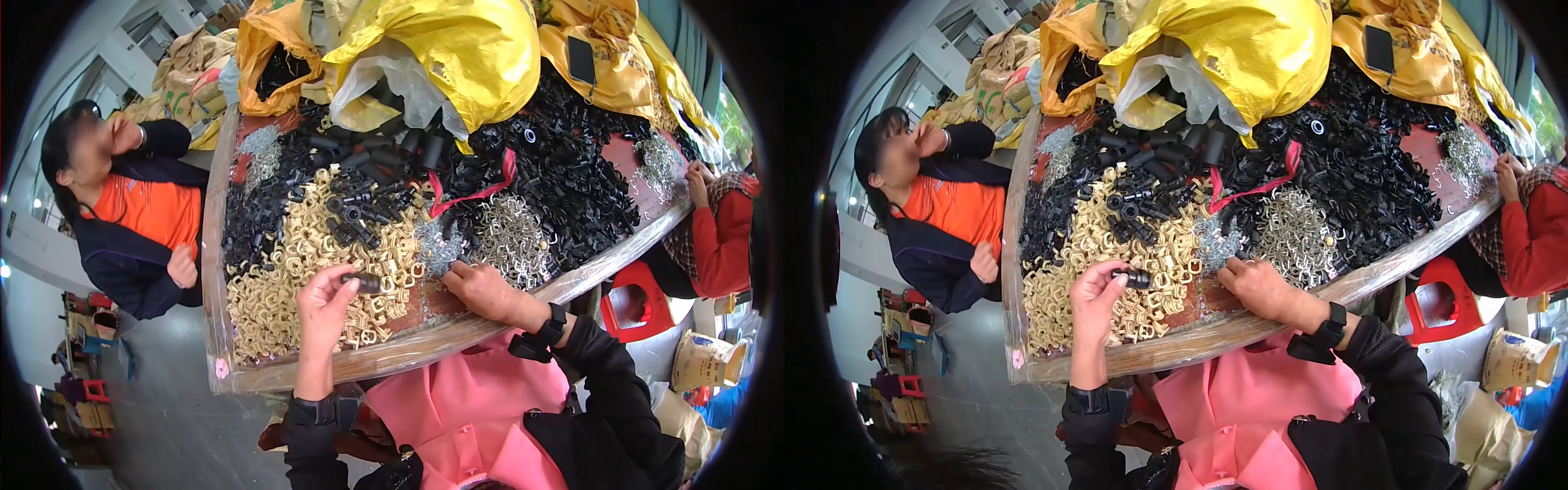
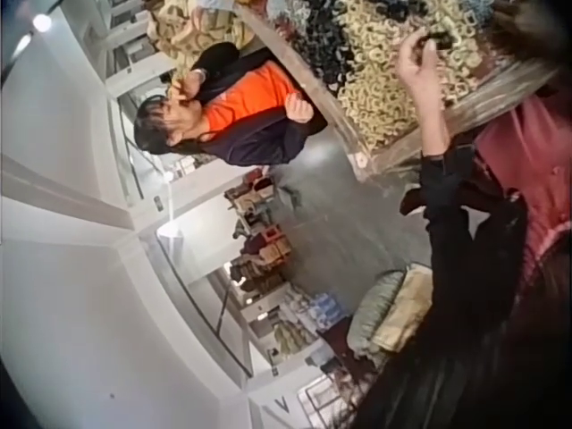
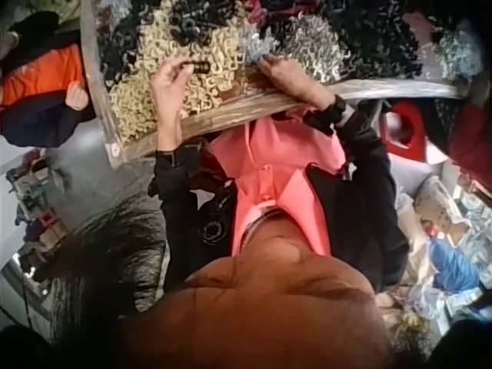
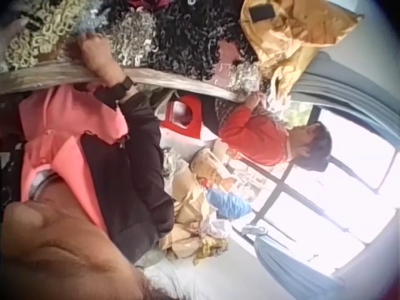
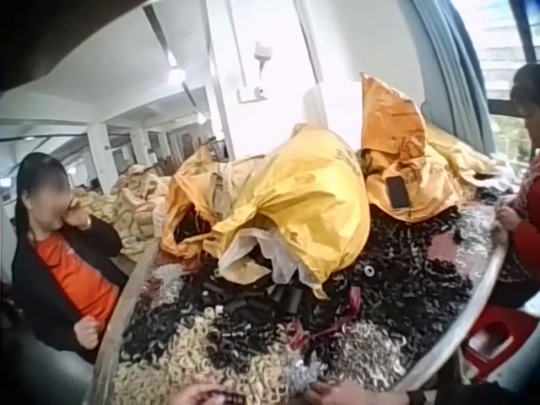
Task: The person assembles components by hand, picking up a black plastic part and a metal clip from the table. They press the metal clip onto the black plastic part, then pick up a small white plastic piece and insert it into the assembly.
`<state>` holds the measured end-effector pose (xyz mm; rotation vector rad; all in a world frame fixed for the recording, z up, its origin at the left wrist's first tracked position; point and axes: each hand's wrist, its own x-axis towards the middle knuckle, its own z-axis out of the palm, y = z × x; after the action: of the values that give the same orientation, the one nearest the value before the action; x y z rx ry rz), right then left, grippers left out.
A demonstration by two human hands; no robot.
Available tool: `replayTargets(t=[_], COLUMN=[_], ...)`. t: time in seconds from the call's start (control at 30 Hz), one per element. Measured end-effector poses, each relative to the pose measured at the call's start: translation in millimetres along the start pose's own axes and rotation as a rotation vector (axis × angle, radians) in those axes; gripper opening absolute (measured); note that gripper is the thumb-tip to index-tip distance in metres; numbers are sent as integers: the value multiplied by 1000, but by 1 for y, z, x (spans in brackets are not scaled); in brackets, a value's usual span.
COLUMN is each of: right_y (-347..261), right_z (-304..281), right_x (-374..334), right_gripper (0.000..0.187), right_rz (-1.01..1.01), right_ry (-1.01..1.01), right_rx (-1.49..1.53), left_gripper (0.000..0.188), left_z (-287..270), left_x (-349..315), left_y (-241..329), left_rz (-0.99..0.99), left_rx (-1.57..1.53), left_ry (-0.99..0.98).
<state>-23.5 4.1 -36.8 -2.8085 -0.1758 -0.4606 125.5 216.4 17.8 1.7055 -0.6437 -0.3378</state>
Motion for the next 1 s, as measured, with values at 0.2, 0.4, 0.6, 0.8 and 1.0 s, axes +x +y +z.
replayTargets(t=[0.2, 0.4, 0.6, 0.8, 1.0], right_y=[-7, -43, -46, -25, -23], right_z=[-18, -50, -36, -36, -36], right_x=[4, 13, 1, -10, -20], right_gripper=[12, 5, 8, 9, 7], right_rz=[217, 389, -4, 25, 358], right_ry=[-55, 38, 99, 164, 49], right_rx=[292, 929, 537, 554, 1131], left_gripper=[15, 17, 22, 27, 24], left_z=[23, 74, 105, 108, 117], left_x=[-15, -25, -31, -34, -41], left_y=[-6, -10, -16, -3, -6], left_rz=[-291, -410, -605, -586, -474], left_rx=[-570, -643, -973, -1046, -841], left_ry=[-71, -158, -36, -265, -273])
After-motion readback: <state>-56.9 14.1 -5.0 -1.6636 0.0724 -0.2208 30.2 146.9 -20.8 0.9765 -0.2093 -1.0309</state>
